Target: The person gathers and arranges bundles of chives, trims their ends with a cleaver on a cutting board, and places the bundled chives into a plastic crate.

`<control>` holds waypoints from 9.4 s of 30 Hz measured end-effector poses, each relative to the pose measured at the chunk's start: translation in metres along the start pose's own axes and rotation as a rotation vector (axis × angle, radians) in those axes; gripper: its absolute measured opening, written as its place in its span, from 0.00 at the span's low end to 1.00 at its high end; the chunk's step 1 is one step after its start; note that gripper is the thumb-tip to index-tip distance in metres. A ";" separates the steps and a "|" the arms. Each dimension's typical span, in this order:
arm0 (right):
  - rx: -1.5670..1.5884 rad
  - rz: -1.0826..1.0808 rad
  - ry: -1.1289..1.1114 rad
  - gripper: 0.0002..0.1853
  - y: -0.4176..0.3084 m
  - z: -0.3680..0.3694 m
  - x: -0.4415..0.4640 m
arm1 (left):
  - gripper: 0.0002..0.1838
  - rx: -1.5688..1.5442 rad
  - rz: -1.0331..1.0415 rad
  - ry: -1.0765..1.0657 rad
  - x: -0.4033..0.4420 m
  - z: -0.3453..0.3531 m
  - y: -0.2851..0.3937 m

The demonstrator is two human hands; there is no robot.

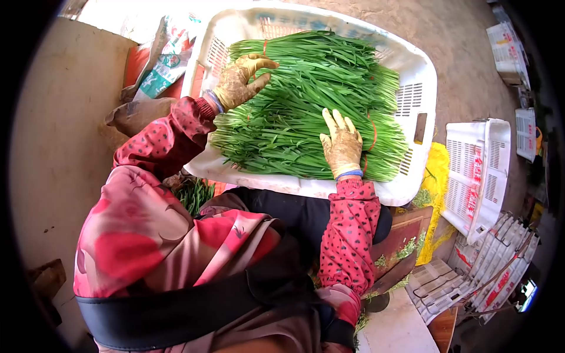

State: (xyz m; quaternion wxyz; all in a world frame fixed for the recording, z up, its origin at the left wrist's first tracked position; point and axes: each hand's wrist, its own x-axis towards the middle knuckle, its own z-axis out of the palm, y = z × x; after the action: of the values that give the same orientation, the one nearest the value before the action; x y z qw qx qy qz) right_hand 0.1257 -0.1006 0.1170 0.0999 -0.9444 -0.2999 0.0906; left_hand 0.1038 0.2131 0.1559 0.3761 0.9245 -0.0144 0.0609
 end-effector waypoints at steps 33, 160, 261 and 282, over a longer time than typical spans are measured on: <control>0.694 0.951 0.681 0.20 -0.133 -0.043 -0.331 | 0.42 0.913 0.788 -1.205 0.069 0.182 0.182; 1.237 0.374 2.339 0.28 -0.203 -0.006 -0.543 | 0.32 -0.626 0.494 -2.378 -0.265 0.292 0.421; 0.679 0.795 1.840 0.09 -0.140 -0.157 -0.473 | 0.20 -1.251 -0.154 -1.653 -0.282 0.227 0.402; 1.287 0.936 1.961 0.23 -0.109 -0.038 -0.485 | 0.41 -1.049 0.095 -1.609 -0.210 0.255 0.376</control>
State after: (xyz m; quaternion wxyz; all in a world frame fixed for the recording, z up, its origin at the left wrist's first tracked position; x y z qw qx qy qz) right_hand -0.3149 -0.3020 0.2343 0.6789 -0.4108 0.3606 -0.4902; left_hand -0.1056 -0.2383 0.2101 0.6162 0.4021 -0.3310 -0.5908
